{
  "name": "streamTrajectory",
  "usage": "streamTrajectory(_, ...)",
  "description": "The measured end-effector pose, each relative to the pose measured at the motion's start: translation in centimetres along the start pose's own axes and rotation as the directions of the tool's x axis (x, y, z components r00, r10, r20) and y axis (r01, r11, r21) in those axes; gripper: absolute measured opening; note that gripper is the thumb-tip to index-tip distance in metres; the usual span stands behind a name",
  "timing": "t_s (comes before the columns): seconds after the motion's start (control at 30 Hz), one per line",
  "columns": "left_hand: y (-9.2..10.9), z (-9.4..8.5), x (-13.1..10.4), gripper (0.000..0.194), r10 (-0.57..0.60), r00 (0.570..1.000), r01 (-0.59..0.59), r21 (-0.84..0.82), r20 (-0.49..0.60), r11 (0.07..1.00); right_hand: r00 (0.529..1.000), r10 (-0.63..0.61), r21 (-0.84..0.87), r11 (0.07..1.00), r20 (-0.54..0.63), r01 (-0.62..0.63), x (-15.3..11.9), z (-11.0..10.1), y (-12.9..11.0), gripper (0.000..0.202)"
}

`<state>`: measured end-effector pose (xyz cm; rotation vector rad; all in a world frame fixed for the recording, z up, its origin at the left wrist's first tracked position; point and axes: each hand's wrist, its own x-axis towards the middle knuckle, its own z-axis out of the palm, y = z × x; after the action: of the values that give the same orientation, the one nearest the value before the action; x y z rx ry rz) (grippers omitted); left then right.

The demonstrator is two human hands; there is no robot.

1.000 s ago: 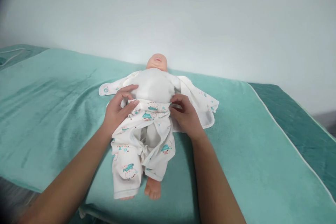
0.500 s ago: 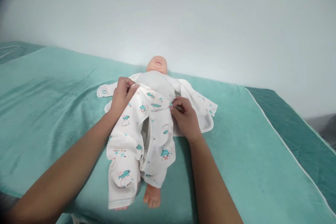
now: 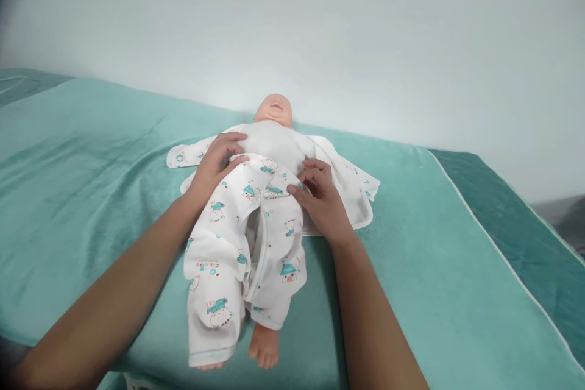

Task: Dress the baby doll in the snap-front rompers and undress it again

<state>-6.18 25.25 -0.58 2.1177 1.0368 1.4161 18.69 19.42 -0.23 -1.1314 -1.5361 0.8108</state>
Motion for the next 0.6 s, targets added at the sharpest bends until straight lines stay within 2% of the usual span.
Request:
streamTrajectory(0.17,0.8,-0.1,-0.1,0.018,-0.122,0.993,0.121,-0.114,0.006,0.986,0.997,-0.071,-0.012,0.997,0.012,0.071,0.7,0.1,-0.2,0.025)
streamTrajectory(0.27,1.4,-0.1,0.1,0.016,-0.189,0.982,0.185,-0.157,-0.007,0.97,0.998,-0.058,-0.008,0.998,-0.033,0.058,1.3,0.2,0.0,0.023)
streamTrajectory(0.33,1.4,0.1,0.3,0.016,-0.221,0.975,0.213,-0.198,-0.019,0.957,0.997,-0.037,-0.065,0.997,-0.071,0.032,2.1,0.3,0.2,0.02)
streamTrajectory(0.47,-0.1,0.6,1.1,0.018,-0.308,0.947,0.265,-0.317,-0.092,0.91,0.992,-0.028,-0.272,0.962,-0.121,-0.006,4.7,0.6,0.7,0.02)
streamTrajectory(0.6,-2.3,1.0,1.8,0.022,-0.433,0.885,0.372,-0.305,-0.168,0.877,0.992,0.01,-0.219,0.975,-0.122,-0.037,6.8,1.3,1.1,0.023)
